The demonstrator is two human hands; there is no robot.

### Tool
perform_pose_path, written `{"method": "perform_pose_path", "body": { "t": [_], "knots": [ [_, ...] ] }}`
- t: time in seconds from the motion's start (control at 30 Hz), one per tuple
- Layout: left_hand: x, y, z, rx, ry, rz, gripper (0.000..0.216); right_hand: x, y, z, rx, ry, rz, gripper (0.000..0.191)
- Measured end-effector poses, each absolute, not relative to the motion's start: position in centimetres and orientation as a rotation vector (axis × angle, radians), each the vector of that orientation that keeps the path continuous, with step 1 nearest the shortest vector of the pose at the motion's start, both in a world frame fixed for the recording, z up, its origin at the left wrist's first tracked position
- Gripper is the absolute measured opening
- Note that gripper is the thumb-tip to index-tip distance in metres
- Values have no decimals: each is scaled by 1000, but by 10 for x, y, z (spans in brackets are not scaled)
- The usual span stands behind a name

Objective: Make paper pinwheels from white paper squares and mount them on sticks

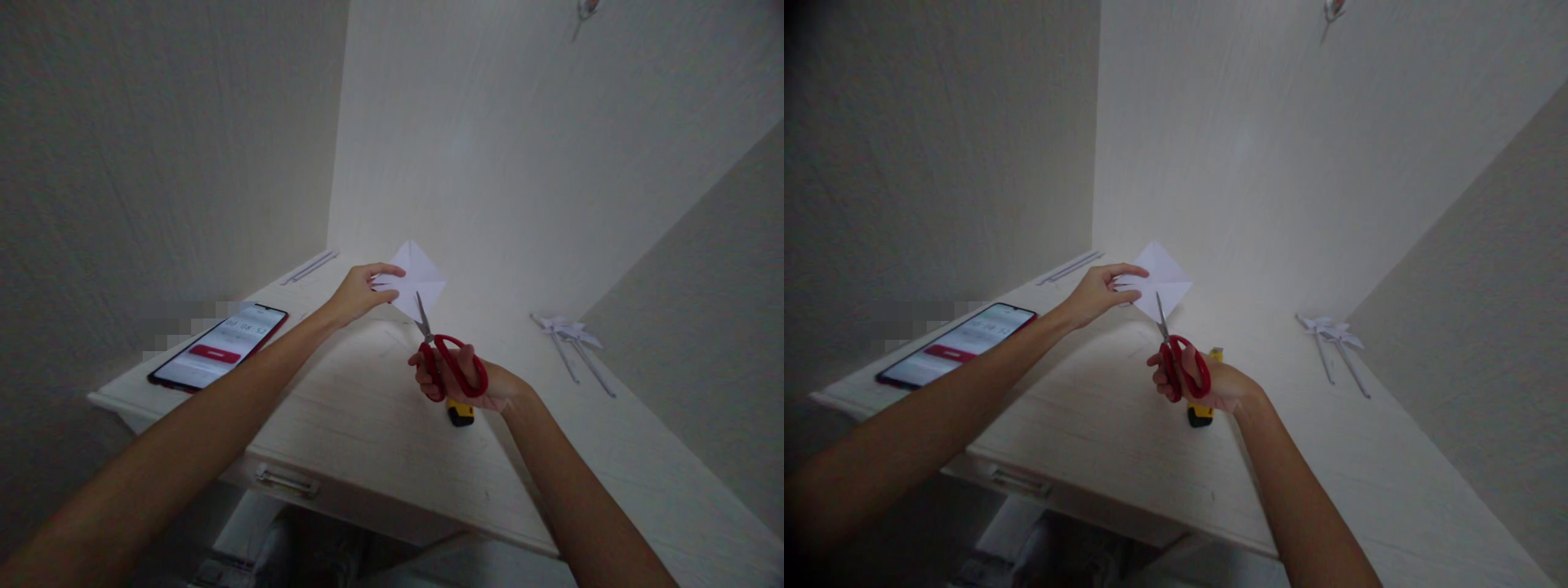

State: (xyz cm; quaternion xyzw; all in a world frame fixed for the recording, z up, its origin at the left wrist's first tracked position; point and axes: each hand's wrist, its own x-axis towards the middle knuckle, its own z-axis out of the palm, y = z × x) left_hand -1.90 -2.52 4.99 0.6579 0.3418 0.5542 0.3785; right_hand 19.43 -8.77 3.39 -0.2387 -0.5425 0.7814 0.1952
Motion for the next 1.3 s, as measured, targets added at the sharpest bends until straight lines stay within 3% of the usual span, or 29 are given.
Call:
{"method": "perform_pose_path", "body": {
  "t": [0.7,1.3],
  "knots": [
    [-17,-28,53,1635,878,1448,34,188,-91,38,-664,-1503,2167,64],
    [-18,-26,52,1605,836,1494,36,186,-90,38,-765,-1420,2097,53]
  ]
}}
